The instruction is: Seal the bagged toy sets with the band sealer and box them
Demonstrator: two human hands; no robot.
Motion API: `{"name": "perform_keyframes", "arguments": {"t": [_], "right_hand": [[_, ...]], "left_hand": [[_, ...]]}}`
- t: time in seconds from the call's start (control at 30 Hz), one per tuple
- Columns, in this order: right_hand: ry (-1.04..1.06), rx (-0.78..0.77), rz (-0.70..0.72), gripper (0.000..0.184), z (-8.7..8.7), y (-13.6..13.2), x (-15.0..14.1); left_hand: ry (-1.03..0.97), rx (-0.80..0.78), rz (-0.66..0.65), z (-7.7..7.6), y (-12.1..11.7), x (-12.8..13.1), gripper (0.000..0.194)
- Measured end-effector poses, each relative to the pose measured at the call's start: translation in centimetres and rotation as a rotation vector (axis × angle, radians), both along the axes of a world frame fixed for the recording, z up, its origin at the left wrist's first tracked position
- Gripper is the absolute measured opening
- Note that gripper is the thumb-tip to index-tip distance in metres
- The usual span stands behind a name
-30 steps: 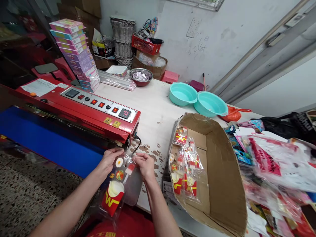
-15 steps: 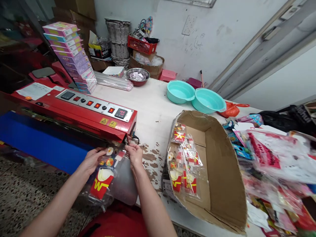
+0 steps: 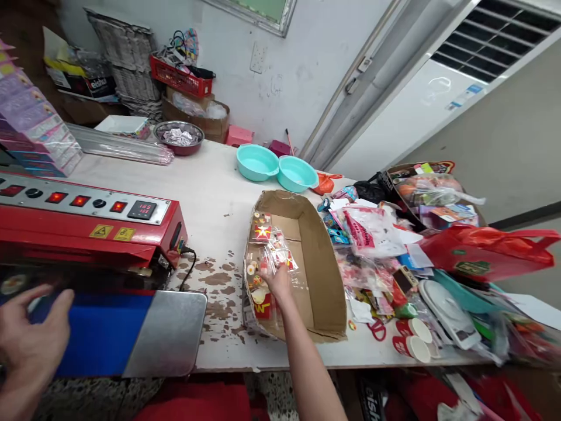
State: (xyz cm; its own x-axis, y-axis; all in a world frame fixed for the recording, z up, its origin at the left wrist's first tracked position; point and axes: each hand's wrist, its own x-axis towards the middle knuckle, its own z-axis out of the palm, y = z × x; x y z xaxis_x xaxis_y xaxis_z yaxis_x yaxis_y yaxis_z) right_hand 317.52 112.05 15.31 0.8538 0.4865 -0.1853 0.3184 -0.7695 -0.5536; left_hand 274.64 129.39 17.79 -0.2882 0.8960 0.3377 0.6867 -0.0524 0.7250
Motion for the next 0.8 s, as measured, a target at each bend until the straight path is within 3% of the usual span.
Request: {"name": "perform_keyframes", "arguments": {"t": [0.07, 0.2, 0.33, 0.43, 0.57, 0.7, 0.8], "right_hand": [[0.06, -0.041, -0.011, 0.05, -1.6, -0.4, 1.0], [0.101, -0.007, -0.07, 0.041, -3.4, -1.2, 1.3], [0.209, 0.144, -0.144, 0.034, -3.5, -2.7, 1.8], [0.295, 0.312, -0.191, 0.037, -2.5, -3.9, 2.2], [0.382, 0.55, -0.243, 0.05, 0.9, -5.5, 3.0], [0.39, 0.729, -0.258, 0.057, 7.2, -6.9, 3.3], [0.414, 0.812, -0.204, 0.053, 11.8, -7.0, 1.4]], "left_hand": [[0.032, 0.043, -0.106, -0.3, -2.2, 2.1, 0.026], [-0.105, -0.079, -0.341, -1.2, -4.9, 5.2, 0.031], [-0.151, -0.2, -0.486, -1.2, -6.2, 6.9, 0.03], [-0.155, -0.278, -0.548, -0.6, -7.1, 8.0, 0.028], [-0.199, -0.34, -0.636, 0.6, -8.1, 10.5, 0.026], [-0.337, -0.44, -0.804, 2.4, -8.5, 15.1, 0.028], [-0.495, -0.559, -1.006, 3.9, -8.6, 19.2, 0.052]]}}
